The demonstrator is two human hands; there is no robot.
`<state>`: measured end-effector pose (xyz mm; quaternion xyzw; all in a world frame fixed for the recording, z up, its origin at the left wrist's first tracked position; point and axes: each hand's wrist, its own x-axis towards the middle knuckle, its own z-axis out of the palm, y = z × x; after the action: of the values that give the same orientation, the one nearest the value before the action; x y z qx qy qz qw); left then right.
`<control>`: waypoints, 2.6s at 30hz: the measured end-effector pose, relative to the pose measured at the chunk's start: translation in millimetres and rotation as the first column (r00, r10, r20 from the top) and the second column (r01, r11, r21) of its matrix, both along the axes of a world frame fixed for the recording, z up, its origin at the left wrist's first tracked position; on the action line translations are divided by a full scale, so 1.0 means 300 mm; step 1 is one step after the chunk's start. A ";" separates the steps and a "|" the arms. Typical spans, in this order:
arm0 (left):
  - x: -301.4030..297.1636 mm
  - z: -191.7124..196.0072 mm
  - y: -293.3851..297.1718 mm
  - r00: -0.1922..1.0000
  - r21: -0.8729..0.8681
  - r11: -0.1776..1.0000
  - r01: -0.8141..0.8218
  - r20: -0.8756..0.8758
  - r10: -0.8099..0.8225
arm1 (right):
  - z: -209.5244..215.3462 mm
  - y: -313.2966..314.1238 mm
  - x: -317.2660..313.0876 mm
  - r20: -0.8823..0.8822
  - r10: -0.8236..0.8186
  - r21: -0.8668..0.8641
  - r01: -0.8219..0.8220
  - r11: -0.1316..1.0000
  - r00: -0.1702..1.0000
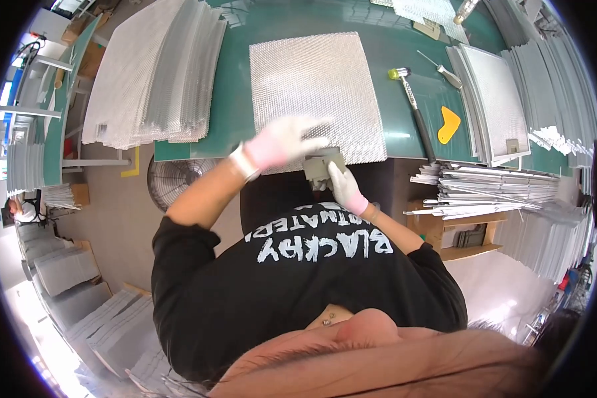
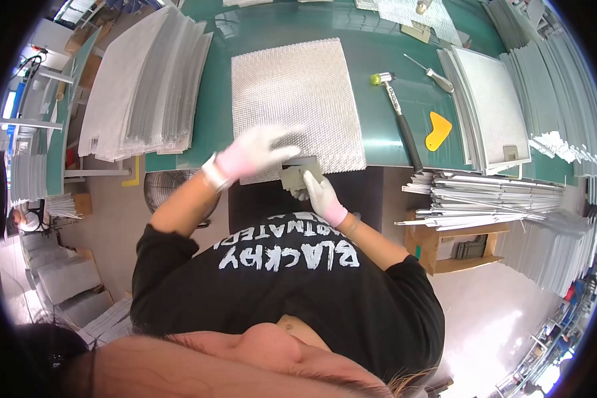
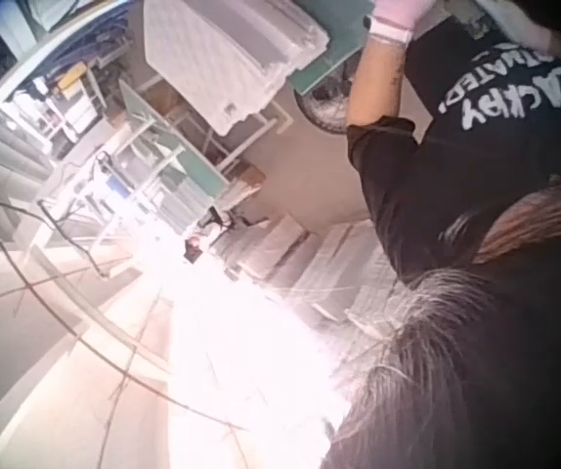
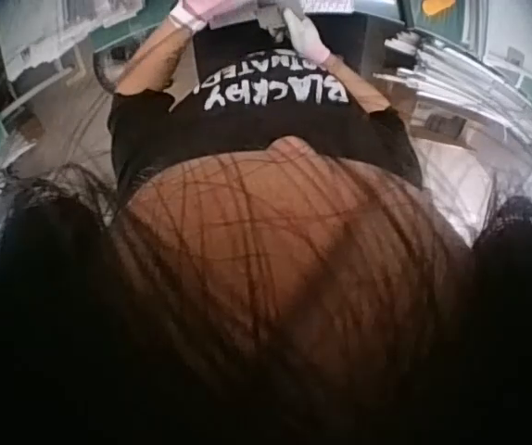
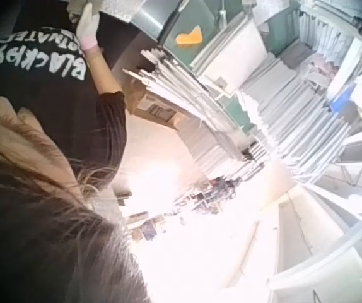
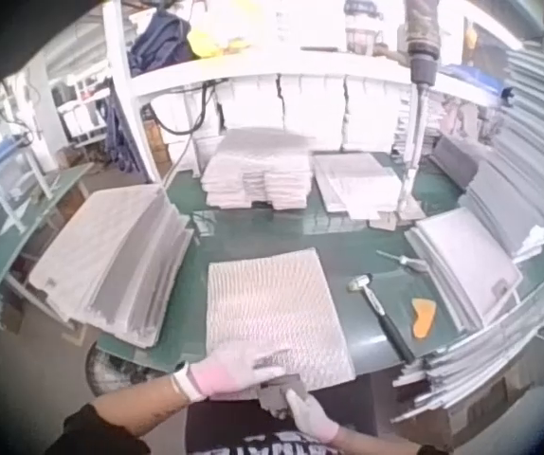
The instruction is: Assembling mesh range hood filters by inserting them into metal frames and securing them.
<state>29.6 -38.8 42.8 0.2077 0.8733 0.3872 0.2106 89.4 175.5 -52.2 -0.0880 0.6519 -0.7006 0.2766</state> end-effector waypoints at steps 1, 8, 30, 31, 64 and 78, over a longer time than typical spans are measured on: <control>-0.063 -0.038 0.024 0.800 -0.246 0.968 -0.041 -0.589 -0.116 | 0.011 -0.007 0.000 0.067 -0.074 -0.005 0.074 0.997 0.995; 0.008 -0.121 0.295 0.830 -0.458 0.887 -0.061 -0.516 -0.209 | -0.132 0.126 0.050 0.085 -0.652 -0.161 0.656 0.737 0.753; 0.038 -0.105 0.291 0.836 -0.480 0.875 -0.067 -0.505 -0.214 | -0.027 0.142 -0.016 0.275 -0.492 -0.050 0.524 0.850 0.826; 0.040 -0.109 0.287 0.834 -0.484 0.872 -0.071 -0.509 -0.215 | -0.024 0.135 -0.003 0.280 -0.505 -0.062 0.540 0.840 0.817; 0.022 -0.109 0.309 0.857 -0.521 0.852 -0.053 -0.462 -0.229 | -0.098 0.136 -0.034 0.500 -0.307 -0.152 0.431 0.890 0.810; 0.060 -0.094 0.329 0.799 0.215 0.902 0.374 -0.569 -0.195 | -0.040 1.173 -0.114 -0.469 0.334 0.832 0.536 -0.144 0.818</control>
<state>47.8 59.9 14.6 0.4685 0.7813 0.4119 -0.0206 55.1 527.4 -64.2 0.0097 0.9965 0.0803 -0.0206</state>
